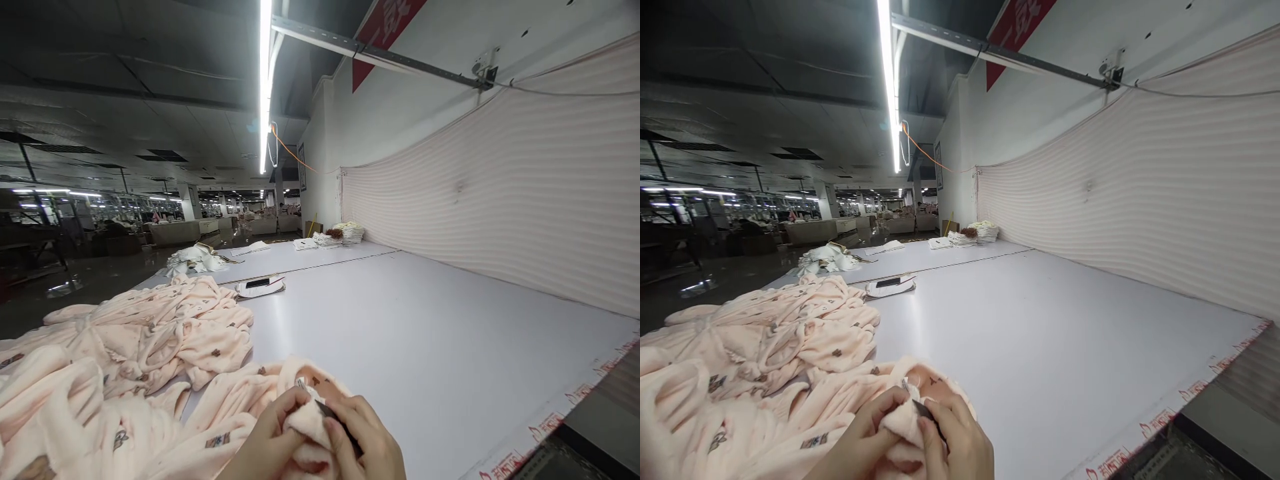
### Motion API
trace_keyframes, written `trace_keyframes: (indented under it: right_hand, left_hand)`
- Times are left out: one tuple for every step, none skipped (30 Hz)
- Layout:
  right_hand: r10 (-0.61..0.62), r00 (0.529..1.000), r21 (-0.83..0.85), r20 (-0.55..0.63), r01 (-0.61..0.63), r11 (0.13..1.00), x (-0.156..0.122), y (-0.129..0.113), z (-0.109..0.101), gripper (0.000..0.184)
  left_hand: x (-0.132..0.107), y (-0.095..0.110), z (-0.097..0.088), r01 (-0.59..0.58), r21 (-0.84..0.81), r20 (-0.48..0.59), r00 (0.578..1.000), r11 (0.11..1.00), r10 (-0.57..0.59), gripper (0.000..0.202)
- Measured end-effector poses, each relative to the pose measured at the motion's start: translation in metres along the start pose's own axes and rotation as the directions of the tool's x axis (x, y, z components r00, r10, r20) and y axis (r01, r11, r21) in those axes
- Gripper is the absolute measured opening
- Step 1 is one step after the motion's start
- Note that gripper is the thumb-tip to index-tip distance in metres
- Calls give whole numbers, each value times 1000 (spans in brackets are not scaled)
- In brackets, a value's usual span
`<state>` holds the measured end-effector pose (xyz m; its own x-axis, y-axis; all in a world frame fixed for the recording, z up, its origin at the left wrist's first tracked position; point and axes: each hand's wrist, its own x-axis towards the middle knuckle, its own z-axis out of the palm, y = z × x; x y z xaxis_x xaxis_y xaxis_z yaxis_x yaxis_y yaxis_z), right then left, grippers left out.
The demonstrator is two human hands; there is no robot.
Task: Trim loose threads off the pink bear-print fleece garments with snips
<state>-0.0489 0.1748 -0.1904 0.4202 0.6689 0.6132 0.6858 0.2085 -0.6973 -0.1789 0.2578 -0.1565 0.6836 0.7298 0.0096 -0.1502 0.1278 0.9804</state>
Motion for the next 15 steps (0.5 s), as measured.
trace_keyframes:
  right_hand:
    - [0, 1000, 7, 0, 0, 1000, 0, -1, 1, 28]
    - [-3, 1000, 19, -1, 3, 1000, 0, -3, 1, 28]
    - [-5, 1000, 37, -3, 5, 999, 1, -4, 1, 27]
    - [-2, 1000, 61, -7, 3, 998, 1, -6, 0, 27]
    - [11, 1000, 87, -17, -9, 996, 2, -6, -2, 27]
    - [39, 998, 111, -39, -34, 993, 2, -4, -4, 27]
    - [89, 993, 129, -77, -79, 989, 1, -1, -5, 28]
    - [162, 978, 140, -129, -144, 980, 0, 3, -6, 29]
    - [249, 951, 160, -182, -221, 962, -2, 10, -5, 30]
    - [339, 915, 202, -219, -297, 933, -5, 17, -2, 32]
    - [422, 879, 275, -222, -358, 892, -8, 25, 3, 35]
    - [489, 851, 369, -194, -398, 840, -11, 32, 10, 38]
    - [530, 836, 474, -141, -413, 778, -14, 37, 19, 41]
    - [547, 832, 566, -91, -409, 716, -18, 40, 28, 44]
    - [545, 837, 632, -47, -397, 665, -21, 41, 38, 47]
  left_hand:
    - [-1, 1, 1, -1, 16, 1, 1000, 1000, 1, 16]
    - [-2, 2, 1, 8, 13, 9, 1000, 1000, -8, 16]
    - [-4, 4, 2, 29, -6, 16, 999, 1000, -29, 16]
    - [-5, 7, 4, 55, -45, 13, 998, 997, -55, 16]
    - [-7, 11, 5, 81, -95, -1, 997, 992, -81, 16]
    - [-9, 16, 6, 104, -145, -18, 994, 984, -108, 17]
    - [-10, 20, 7, 124, -191, -33, 991, 974, -132, 20]
    - [-11, 24, 8, 138, -225, -40, 988, 964, -151, 25]
    - [-12, 27, 10, 158, -253, -30, 985, 955, -171, 33]
    - [-11, 28, 11, 184, -281, -2, 981, 942, -193, 41]
    - [-11, 29, 12, 225, -315, 36, 974, 922, -226, 48]
    - [-9, 28, 12, 273, -360, 70, 961, 892, -266, 55]
    - [-8, 26, 13, 318, -407, 100, 947, 857, -304, 60]
    - [-7, 23, 14, 354, -449, 119, 934, 820, -338, 63]
    - [-5, 20, 14, 376, -477, 123, 923, 794, -363, 63]
